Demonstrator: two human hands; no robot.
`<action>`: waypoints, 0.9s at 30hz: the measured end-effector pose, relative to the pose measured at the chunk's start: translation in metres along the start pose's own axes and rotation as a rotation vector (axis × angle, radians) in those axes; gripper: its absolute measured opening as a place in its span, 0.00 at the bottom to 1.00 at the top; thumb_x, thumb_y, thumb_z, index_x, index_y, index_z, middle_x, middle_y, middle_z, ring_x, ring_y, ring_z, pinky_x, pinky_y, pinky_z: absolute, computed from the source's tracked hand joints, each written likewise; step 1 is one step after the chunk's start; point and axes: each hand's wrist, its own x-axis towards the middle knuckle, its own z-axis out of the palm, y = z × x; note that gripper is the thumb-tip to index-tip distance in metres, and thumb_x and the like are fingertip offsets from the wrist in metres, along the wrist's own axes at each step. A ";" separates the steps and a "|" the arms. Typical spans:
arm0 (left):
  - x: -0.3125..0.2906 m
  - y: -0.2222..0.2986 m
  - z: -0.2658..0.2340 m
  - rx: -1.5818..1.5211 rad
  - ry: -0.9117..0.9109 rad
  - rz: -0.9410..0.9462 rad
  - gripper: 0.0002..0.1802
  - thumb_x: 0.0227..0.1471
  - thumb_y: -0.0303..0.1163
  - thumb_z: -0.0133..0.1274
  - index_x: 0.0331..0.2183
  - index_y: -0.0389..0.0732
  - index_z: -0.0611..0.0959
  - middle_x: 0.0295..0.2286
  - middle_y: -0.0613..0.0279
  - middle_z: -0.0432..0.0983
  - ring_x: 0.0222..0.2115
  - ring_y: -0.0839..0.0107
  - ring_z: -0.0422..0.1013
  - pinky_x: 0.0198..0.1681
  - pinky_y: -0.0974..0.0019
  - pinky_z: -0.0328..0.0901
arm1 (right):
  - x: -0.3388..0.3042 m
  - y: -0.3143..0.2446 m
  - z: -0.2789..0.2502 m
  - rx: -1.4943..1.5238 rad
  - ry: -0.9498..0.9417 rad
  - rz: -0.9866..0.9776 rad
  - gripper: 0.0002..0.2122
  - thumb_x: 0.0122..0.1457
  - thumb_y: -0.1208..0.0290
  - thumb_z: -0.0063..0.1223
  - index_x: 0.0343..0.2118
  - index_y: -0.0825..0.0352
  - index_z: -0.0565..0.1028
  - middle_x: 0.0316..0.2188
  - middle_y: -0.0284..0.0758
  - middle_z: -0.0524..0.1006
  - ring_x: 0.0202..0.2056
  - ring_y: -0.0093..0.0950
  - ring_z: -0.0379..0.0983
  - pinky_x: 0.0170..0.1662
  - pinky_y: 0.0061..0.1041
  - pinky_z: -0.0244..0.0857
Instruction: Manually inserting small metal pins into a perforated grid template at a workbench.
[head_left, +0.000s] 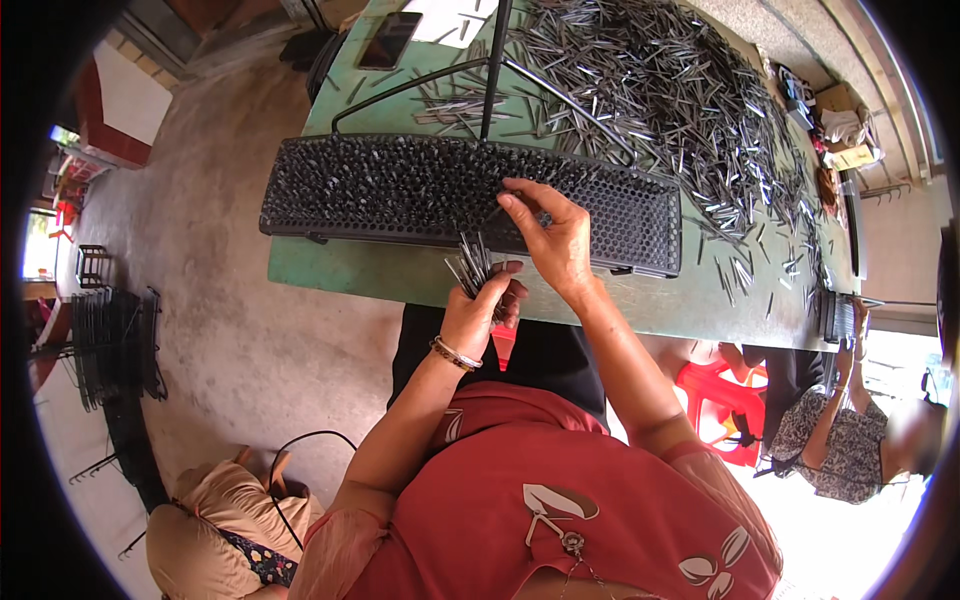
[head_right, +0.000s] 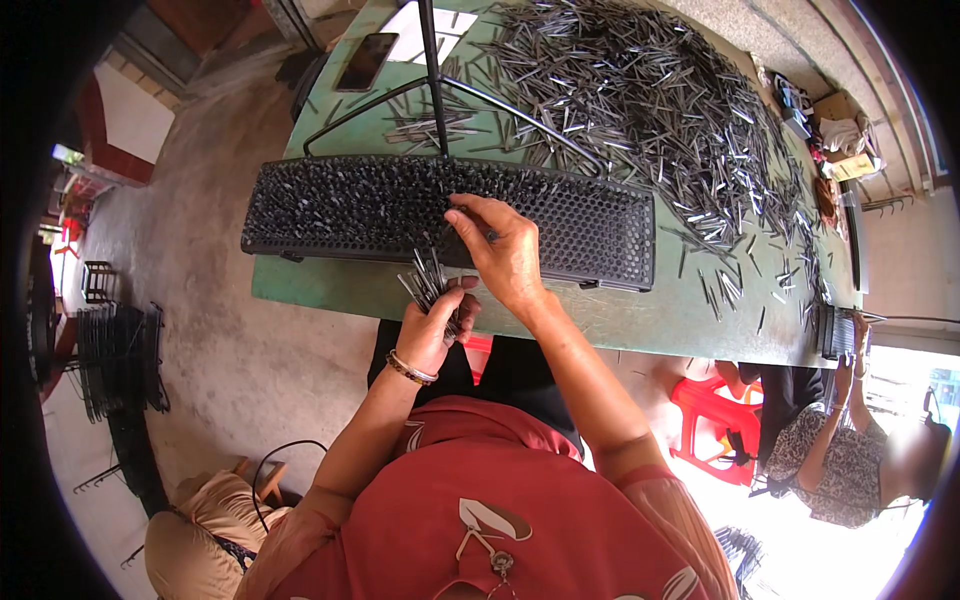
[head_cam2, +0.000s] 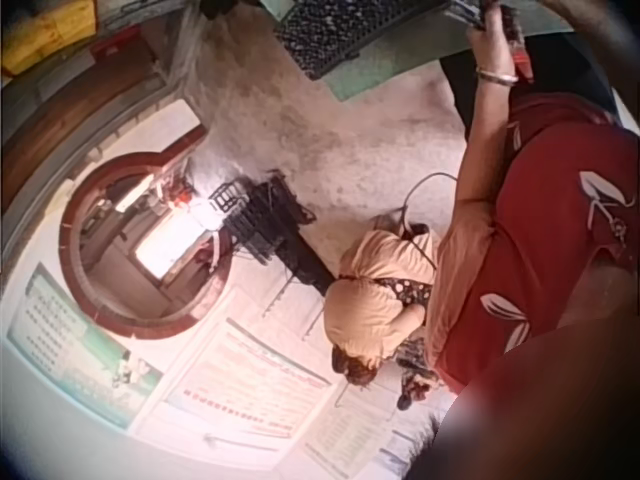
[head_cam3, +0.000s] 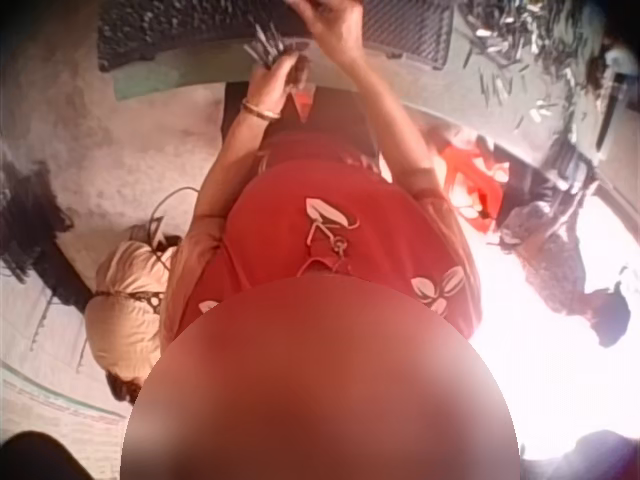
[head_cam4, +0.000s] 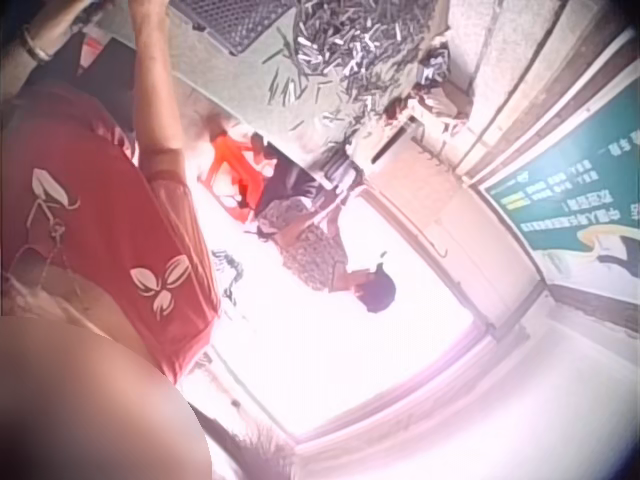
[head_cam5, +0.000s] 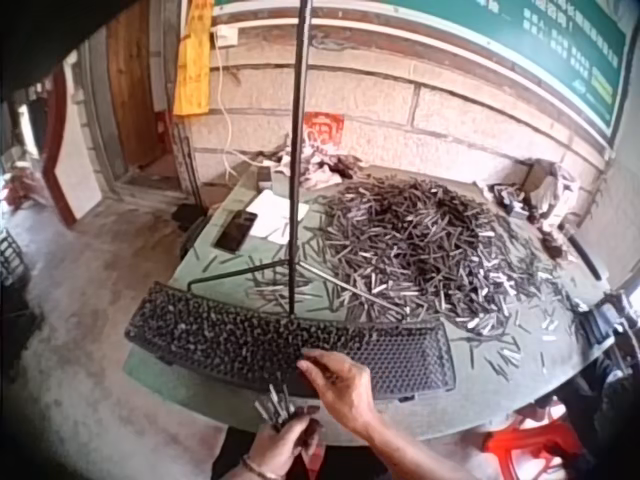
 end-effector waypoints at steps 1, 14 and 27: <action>0.000 0.000 -0.001 0.000 0.000 0.001 0.15 0.56 0.33 0.48 0.41 0.32 0.77 0.24 0.62 0.75 0.19 0.79 0.67 0.20 0.74 0.63 | 0.000 0.001 0.000 0.001 0.000 -0.001 0.10 0.53 0.74 0.59 0.39 0.69 0.77 0.28 0.33 0.78 0.28 0.17 0.70 0.33 0.18 0.65; -0.002 -0.001 -0.003 0.005 0.028 0.025 0.14 0.56 0.31 0.47 0.41 0.32 0.77 0.24 0.63 0.75 0.18 0.80 0.67 0.20 0.75 0.63 | 0.001 0.006 -0.002 -0.132 -0.077 -0.140 0.09 0.52 0.75 0.57 0.37 0.69 0.77 0.31 0.39 0.78 0.32 0.32 0.74 0.37 0.27 0.67; -0.005 0.000 0.000 0.058 0.002 -0.009 0.15 0.54 0.30 0.46 0.42 0.32 0.77 0.24 0.62 0.75 0.15 0.80 0.63 0.18 0.77 0.58 | 0.000 0.020 -0.001 -0.275 -0.151 -0.403 0.11 0.48 0.75 0.58 0.37 0.66 0.77 0.35 0.37 0.76 0.37 0.36 0.71 0.42 0.32 0.64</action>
